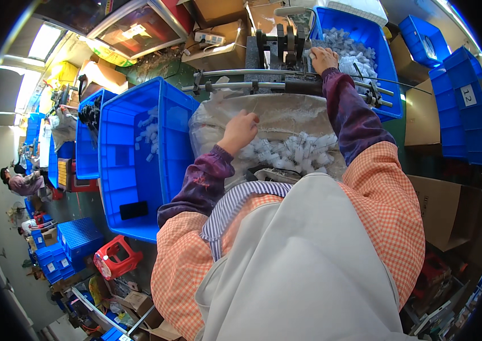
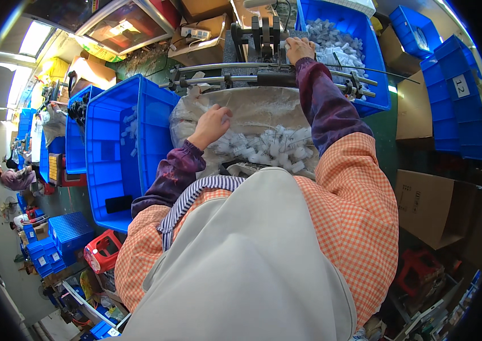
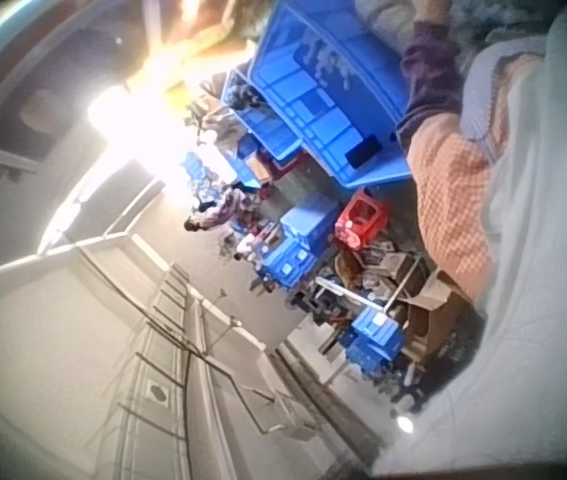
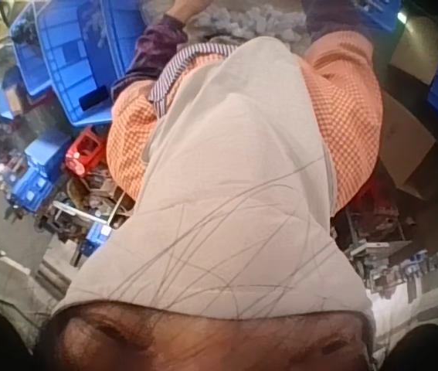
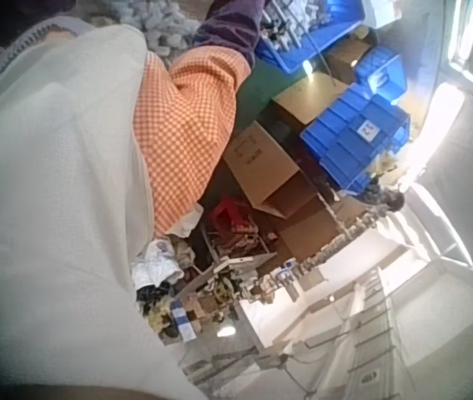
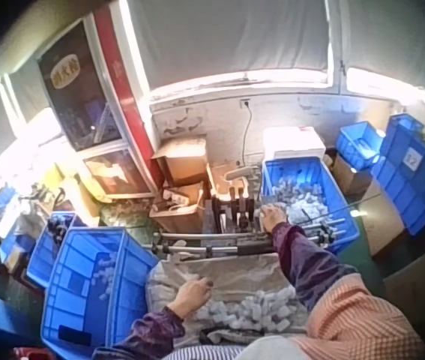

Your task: The person repeatedly picks small white cotton-like pieces from a large pile on a table and places them into a blue bin. The action is continuous and repetitive throughout the clip.

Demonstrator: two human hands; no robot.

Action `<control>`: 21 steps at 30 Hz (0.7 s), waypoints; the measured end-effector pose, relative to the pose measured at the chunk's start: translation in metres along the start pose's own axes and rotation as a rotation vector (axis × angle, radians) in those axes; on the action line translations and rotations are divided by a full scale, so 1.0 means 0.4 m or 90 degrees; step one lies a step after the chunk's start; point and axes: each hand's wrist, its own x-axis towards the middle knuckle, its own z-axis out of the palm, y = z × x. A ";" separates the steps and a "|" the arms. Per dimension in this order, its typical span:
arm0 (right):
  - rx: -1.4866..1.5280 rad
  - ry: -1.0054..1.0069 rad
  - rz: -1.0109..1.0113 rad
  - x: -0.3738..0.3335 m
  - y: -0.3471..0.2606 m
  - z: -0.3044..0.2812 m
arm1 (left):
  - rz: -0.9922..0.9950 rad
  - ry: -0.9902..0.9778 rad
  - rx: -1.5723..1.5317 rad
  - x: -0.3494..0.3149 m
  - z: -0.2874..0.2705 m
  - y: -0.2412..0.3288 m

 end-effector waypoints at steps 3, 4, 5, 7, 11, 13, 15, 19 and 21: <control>0.027 0.013 -0.017 -0.002 0.000 -0.001 | -0.005 0.024 -0.017 -0.007 0.052 -0.028; 0.035 0.005 -0.017 -0.001 0.002 -0.002 | -0.008 0.037 -0.027 -0.008 0.056 -0.024; 0.043 -0.002 -0.018 0.003 0.004 -0.002 | -0.017 0.050 -0.027 -0.006 0.057 -0.022; 0.028 -0.011 0.001 0.004 0.002 -0.003 | -0.035 0.076 -0.026 -0.003 0.055 -0.016; -0.026 -0.020 0.088 -0.002 -0.002 -0.013 | -0.034 0.088 -0.040 0.004 0.064 -0.024; -0.053 -0.030 0.126 -0.021 -0.008 -0.037 | -0.041 0.091 -0.065 0.004 0.065 -0.038; -0.098 -0.046 0.147 -0.043 -0.033 -0.082 | -0.025 0.094 -0.064 0.002 0.074 -0.065; -0.070 -0.007 0.104 -0.059 -0.030 -0.071 | 0.008 0.064 -0.085 0.006 0.067 -0.062; -0.065 -0.023 0.096 -0.053 -0.043 -0.057 | 0.039 0.058 0.010 0.005 0.058 -0.043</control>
